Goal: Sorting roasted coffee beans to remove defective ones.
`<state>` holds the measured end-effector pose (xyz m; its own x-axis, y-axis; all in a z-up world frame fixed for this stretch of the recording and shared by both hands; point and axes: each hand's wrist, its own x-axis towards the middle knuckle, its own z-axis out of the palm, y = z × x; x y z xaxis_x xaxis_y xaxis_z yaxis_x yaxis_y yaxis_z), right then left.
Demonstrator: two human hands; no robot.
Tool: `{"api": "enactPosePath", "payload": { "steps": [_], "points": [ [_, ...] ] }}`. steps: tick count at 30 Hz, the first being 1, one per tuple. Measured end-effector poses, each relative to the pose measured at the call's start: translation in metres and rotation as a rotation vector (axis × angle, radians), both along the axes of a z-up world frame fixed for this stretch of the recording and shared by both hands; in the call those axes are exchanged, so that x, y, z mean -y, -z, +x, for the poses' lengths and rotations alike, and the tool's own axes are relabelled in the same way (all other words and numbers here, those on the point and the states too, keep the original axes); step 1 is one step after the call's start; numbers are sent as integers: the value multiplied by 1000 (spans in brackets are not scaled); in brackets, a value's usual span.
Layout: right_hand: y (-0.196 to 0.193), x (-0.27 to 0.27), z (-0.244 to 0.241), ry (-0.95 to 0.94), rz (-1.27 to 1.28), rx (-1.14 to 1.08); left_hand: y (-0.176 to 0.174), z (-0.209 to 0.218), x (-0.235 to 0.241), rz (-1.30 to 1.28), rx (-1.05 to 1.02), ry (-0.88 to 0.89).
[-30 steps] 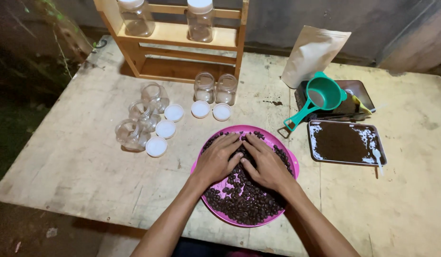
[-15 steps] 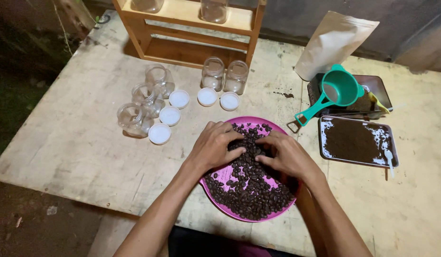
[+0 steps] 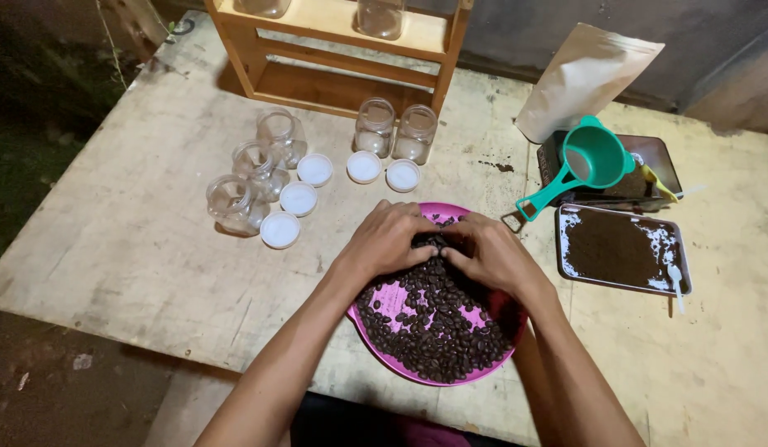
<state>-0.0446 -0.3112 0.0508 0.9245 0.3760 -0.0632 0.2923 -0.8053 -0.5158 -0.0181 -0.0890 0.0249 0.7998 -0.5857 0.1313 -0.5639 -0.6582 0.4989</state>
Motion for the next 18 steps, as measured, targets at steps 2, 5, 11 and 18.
{"api": "enactPosePath", "payload": {
  "steps": [2,5,11,18],
  "points": [
    [4,-1,5,-17,-29,-2,10,7,2,11,4,4],
    [17,2,13,-27,-72,10,22,17,7,37,18,1],
    [25,5,22,-12,-86,18,23,27,14,82,1,-19],
    [26,14,24,19,-14,-23,16,27,13,98,-63,-10]
  ]
}}
